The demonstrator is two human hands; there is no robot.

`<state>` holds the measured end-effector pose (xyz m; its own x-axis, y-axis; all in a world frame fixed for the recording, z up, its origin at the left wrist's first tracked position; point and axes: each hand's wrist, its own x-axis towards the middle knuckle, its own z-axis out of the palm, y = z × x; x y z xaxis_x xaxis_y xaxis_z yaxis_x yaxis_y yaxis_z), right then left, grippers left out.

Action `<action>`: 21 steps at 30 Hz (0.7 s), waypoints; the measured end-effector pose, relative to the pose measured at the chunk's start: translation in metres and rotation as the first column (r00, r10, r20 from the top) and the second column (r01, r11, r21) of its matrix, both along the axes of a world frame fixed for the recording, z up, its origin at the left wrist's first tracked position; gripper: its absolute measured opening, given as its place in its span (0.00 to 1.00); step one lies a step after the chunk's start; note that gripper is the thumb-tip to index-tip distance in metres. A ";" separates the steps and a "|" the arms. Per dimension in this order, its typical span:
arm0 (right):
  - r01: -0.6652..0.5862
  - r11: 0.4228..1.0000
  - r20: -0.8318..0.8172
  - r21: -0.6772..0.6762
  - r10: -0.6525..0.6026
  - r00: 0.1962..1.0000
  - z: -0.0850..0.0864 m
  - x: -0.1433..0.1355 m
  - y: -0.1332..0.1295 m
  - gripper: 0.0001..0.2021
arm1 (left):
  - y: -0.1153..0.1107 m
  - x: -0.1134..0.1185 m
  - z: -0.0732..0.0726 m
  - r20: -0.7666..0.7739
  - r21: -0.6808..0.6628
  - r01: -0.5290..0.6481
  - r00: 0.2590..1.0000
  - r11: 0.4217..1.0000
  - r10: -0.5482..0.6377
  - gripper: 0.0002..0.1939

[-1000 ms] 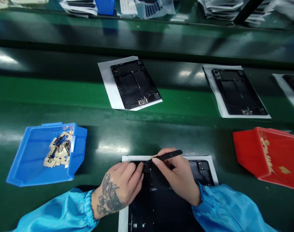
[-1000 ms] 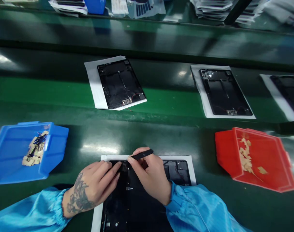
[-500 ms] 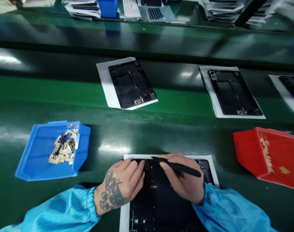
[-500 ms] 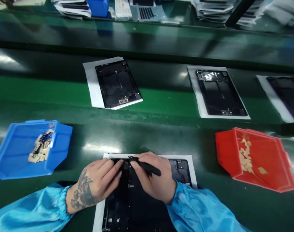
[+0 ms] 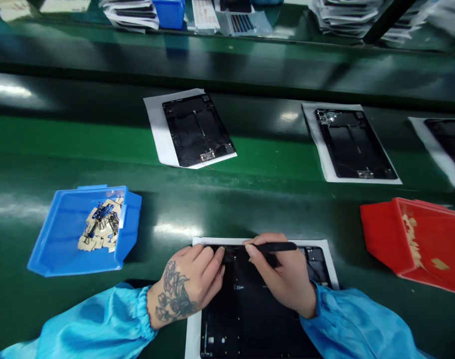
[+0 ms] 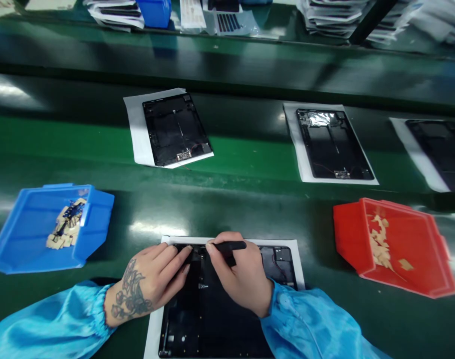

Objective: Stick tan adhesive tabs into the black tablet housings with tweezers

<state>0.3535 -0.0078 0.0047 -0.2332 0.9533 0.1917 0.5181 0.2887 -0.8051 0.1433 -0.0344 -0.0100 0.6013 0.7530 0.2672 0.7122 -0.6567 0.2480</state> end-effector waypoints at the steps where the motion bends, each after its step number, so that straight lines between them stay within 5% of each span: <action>1: 0.013 0.999 -0.003 -0.030 -0.013 1.000 0.000 0.000 0.000 0.01 | 0.000 0.000 0.000 0.002 0.002 0.000 1.000 1.000 0.000 0.16; 10: 0.027 0.988 -0.046 -0.151 -0.034 0.998 -0.002 -0.001 0.004 0.02 | 0.001 0.001 0.003 0.041 -0.005 -0.004 0.999 1.000 0.004 0.20; 21: -0.002 1.000 0.060 -0.012 0.003 0.998 -0.001 -0.001 0.003 0.01 | 0.000 0.001 0.002 0.054 -0.008 -0.001 0.999 1.000 0.001 0.20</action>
